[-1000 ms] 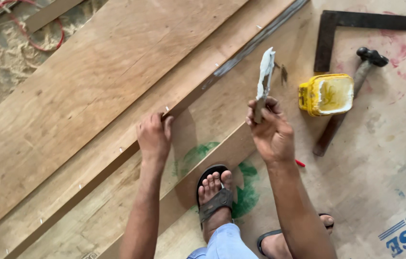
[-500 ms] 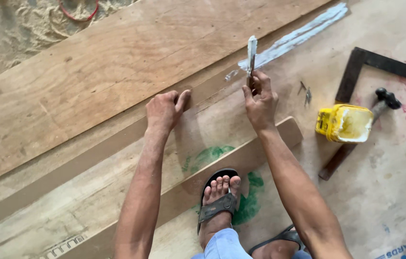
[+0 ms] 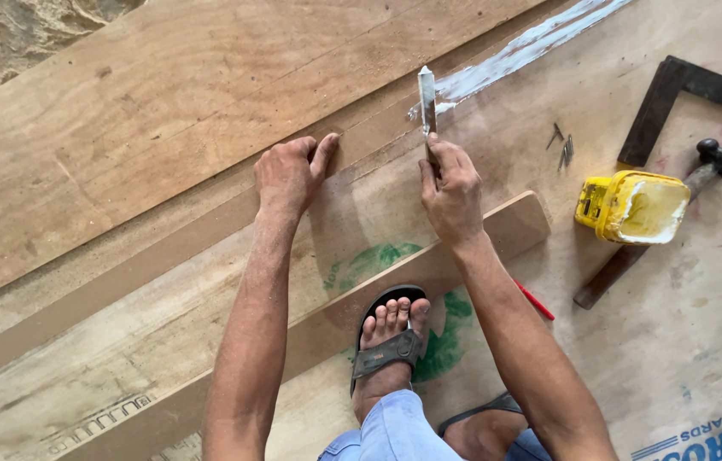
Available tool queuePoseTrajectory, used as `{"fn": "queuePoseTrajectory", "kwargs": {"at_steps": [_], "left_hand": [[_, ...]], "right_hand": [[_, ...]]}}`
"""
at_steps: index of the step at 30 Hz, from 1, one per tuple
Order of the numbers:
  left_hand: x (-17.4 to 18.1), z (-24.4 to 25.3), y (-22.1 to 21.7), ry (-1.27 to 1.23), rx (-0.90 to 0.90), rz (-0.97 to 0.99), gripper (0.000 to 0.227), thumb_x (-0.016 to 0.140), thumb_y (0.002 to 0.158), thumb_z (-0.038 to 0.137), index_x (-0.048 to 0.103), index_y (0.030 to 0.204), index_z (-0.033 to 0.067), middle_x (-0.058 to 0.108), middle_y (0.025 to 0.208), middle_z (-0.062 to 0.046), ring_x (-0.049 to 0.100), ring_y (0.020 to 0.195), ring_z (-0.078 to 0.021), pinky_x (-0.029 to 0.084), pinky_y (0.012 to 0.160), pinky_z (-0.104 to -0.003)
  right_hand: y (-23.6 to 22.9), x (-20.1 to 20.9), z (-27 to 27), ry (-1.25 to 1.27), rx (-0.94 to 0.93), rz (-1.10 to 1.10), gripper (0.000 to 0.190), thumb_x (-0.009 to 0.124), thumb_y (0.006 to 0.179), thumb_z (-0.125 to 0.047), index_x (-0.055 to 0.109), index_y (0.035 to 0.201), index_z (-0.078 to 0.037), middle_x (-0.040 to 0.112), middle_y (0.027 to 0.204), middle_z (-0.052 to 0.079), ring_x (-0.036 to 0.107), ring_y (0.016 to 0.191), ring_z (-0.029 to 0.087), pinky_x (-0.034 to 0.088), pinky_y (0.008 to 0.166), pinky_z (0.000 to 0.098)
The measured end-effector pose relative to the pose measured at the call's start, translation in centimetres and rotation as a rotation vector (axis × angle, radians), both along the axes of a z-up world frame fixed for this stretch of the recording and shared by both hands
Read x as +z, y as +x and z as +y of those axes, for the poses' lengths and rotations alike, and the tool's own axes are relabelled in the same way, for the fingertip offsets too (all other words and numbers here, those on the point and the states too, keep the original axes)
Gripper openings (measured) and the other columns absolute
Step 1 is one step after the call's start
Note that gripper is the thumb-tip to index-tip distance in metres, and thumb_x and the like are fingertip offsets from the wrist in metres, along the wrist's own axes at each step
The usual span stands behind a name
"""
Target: The person hammers nails into several wooden strips to secure them, then applies white adhesive from a yellow container to the edge of a wooden board using a brush and their finger.
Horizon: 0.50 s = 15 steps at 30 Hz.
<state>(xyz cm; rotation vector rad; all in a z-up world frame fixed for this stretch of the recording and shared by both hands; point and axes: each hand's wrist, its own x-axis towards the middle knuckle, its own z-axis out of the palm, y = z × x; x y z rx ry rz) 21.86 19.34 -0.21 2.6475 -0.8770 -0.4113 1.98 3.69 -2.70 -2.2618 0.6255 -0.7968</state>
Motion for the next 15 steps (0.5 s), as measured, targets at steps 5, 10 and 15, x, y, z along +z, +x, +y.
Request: {"fn": "queuePoseTrajectory", "kwargs": {"at_steps": [5,10,15], "left_hand": [[-0.2,-0.1,-0.1,-0.003,-0.005,-0.02,0.064,0.055,0.1,0.065,0.07,0.069,0.011,0.067,0.064,-0.011,0.069,0.065,-0.0318,0.054,0.064,-0.05],[-0.3,0.0,0.0,0.007,-0.01,-0.018,0.065,0.054,0.101,0.066,0.069,0.07,0.0109,0.067,0.065,-0.012,0.069,0.066,-0.0321,0.054,0.064,-0.05],[-0.5,0.1,0.1,-0.003,-0.008,-0.031,0.065,0.054,0.1,0.066,0.068,0.069,0.0115,0.067,0.064,-0.011,0.069,0.065,-0.032,0.054,0.063,-0.05]], "right_hand": [[-0.5,1.0,1.2,0.098,0.031,0.078,0.032,0.072,0.095,0.001,0.063,0.126,0.004,0.069,0.113,0.02,0.07,0.103,0.034,0.059,0.089,0.0416],[-1.0,1.5,2.3,0.087,0.056,0.117,0.033,0.071,0.094,0.0,0.063,0.126,0.005,0.069,0.11,0.021,0.069,0.1,0.035,0.058,0.087,0.0435],[-1.2,1.9,3.4,0.144,0.094,0.219,0.034,0.069,0.096,-0.003,0.06,0.128,0.007,0.068,0.105,0.018,0.07,0.093,0.03,0.059,0.083,0.0397]]}}
